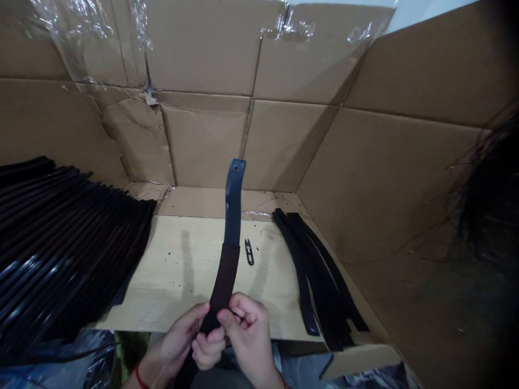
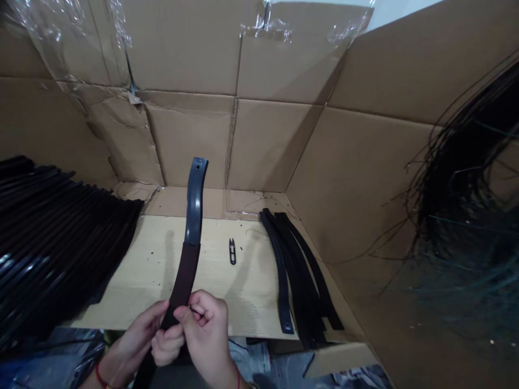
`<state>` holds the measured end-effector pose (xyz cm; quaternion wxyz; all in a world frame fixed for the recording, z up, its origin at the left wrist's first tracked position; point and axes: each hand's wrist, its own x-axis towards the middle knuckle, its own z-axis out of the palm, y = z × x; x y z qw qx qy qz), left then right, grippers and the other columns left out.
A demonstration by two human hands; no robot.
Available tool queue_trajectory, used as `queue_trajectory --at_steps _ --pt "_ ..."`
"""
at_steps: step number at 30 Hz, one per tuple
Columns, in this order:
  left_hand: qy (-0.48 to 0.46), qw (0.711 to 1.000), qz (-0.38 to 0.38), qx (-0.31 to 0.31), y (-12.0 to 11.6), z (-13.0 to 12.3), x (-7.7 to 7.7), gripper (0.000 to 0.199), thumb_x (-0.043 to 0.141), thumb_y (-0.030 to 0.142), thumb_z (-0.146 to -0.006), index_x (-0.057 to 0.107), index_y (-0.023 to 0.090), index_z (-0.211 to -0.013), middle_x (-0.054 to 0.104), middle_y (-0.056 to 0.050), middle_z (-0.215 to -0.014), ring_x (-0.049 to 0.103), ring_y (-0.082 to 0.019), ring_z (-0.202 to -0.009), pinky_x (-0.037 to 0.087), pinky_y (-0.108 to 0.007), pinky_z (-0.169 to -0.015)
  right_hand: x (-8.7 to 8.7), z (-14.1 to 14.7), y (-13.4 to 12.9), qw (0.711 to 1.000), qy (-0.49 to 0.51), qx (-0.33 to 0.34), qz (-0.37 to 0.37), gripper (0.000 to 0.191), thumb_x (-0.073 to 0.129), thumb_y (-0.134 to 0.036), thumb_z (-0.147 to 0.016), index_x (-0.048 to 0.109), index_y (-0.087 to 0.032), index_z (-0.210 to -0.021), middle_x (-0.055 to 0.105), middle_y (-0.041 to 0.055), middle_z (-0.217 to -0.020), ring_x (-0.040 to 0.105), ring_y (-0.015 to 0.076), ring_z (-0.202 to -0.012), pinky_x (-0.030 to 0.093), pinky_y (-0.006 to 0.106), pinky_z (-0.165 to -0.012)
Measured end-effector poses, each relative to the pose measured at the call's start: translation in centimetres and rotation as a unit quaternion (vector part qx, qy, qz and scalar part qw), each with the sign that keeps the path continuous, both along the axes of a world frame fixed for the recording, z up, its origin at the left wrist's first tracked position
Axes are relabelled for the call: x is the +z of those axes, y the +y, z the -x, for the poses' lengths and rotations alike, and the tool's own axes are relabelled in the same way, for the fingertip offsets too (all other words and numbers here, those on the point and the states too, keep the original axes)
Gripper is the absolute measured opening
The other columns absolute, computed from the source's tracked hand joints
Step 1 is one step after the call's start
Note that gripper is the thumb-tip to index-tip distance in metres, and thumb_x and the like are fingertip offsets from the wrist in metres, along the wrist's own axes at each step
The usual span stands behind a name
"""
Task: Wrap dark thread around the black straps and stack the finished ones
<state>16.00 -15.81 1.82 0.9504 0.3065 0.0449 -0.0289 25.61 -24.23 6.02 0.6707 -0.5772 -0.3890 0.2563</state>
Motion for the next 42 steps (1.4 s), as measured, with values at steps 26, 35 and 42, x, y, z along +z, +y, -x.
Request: queue_trajectory --at_steps 26,35,42 --pt "0.114 0.882 -0.383 0.250 0.4 0.0 1.5 0.045 0.044 0.061 -0.087 0.049 0.016 -0.079 0.054 0.002 -0.056 0.044 -0.006 -0.044 0.033 -0.018 -0.045 -1.8 -1.4 2.0 0.995 0.101 -0.010 -0.005 0.046 0.071 -0.054 -0.074 0.054 -0.014 -0.063 0.050 -0.0017 -0.052 0.042 0.0070 -0.046 0.032 0.018 -0.043" --pt "0.073 0.937 -0.326 0.099 2.2 -0.4 0.8 0.052 0.034 0.067 -0.086 0.051 0.018 -0.076 0.045 0.004 -0.041 0.035 -0.008 -0.031 0.028 -0.019 -0.034 -1.9 -2.1 2.0 0.984 0.133 0.113 -0.030 0.040 0.074 -0.046 -0.076 0.071 -0.010 -0.094 0.059 0.0018 -0.057 0.038 0.0068 -0.044 0.026 0.018 -0.041" --pt "0.099 0.877 -0.419 0.215 2.0 -0.4 0.7 0.050 0.051 0.067 -0.079 0.054 0.017 -0.082 0.039 0.005 -0.055 0.034 -0.008 -0.049 0.027 -0.020 -0.047 -1.9 -2.0 2.7 0.994 0.076 0.065 -0.039 0.038 0.073 -0.049 -0.074 0.067 -0.012 -0.075 0.053 -0.0004 -0.055 0.040 0.0089 -0.047 0.031 0.020 -0.044"
